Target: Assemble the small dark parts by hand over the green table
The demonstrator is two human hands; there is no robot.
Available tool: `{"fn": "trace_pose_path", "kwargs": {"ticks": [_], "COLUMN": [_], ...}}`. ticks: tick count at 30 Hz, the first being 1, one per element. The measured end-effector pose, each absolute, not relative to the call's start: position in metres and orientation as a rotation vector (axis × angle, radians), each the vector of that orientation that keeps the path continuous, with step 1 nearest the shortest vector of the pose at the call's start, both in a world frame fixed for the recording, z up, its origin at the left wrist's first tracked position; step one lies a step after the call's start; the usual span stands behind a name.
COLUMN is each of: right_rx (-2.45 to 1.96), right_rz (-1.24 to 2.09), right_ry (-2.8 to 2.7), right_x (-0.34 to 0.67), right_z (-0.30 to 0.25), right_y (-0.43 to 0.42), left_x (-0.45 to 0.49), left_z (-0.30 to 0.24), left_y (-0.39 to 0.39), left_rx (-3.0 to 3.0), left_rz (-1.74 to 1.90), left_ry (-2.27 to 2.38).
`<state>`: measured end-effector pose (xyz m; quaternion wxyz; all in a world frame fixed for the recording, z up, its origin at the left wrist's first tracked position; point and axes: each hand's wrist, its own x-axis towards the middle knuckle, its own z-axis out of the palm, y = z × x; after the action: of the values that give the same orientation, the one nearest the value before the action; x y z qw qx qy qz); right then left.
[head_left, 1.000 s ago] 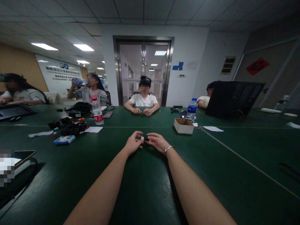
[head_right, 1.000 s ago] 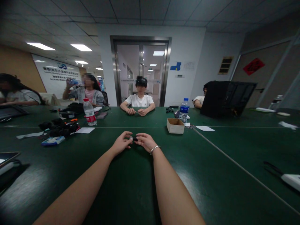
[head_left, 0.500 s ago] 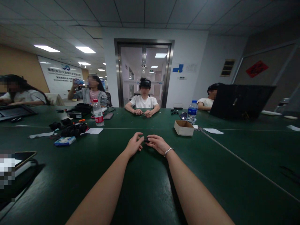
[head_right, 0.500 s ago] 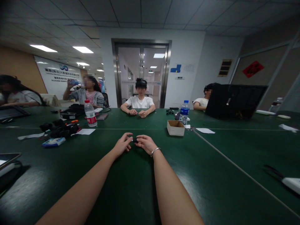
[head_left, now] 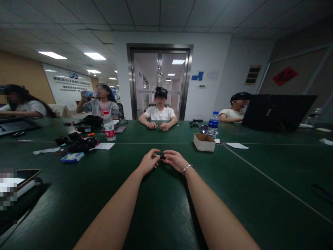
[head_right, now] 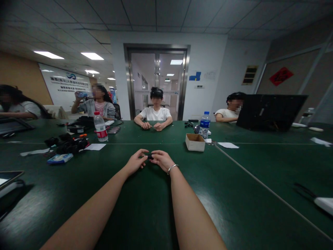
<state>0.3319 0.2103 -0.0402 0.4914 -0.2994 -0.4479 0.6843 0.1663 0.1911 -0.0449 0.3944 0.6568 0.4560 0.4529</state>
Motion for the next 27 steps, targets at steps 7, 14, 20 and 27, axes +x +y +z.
{"fn": "trace_pose_path", "kwargs": {"ticks": [7, 14, 20, 27], "right_rx": [-0.728, -0.716, -0.703, -0.698], "right_rz": [1.663, 1.669, 1.650, 1.658], "right_ry": [-1.085, -1.104, -1.102, -1.108], "right_x": [0.3319, 0.3325, 0.3325, 0.3324], "right_z": [-0.0397, -0.0399, -0.0431, -0.0434], "right_y": [0.2099, 0.2096, 0.2123, 0.2121], "left_x": [0.1660, 0.1657, 0.1665, 0.1674], "left_z": [-0.0428, -0.0440, -0.0409, -0.0397], "left_y": [0.1906, 0.1909, 0.1882, 0.1873], "left_rx": [1.676, 1.700, 1.690, 1.696], "left_rz": [1.124, 1.129, 1.124, 1.100], "left_ry": [1.176, 1.177, 1.202, 1.185]}}
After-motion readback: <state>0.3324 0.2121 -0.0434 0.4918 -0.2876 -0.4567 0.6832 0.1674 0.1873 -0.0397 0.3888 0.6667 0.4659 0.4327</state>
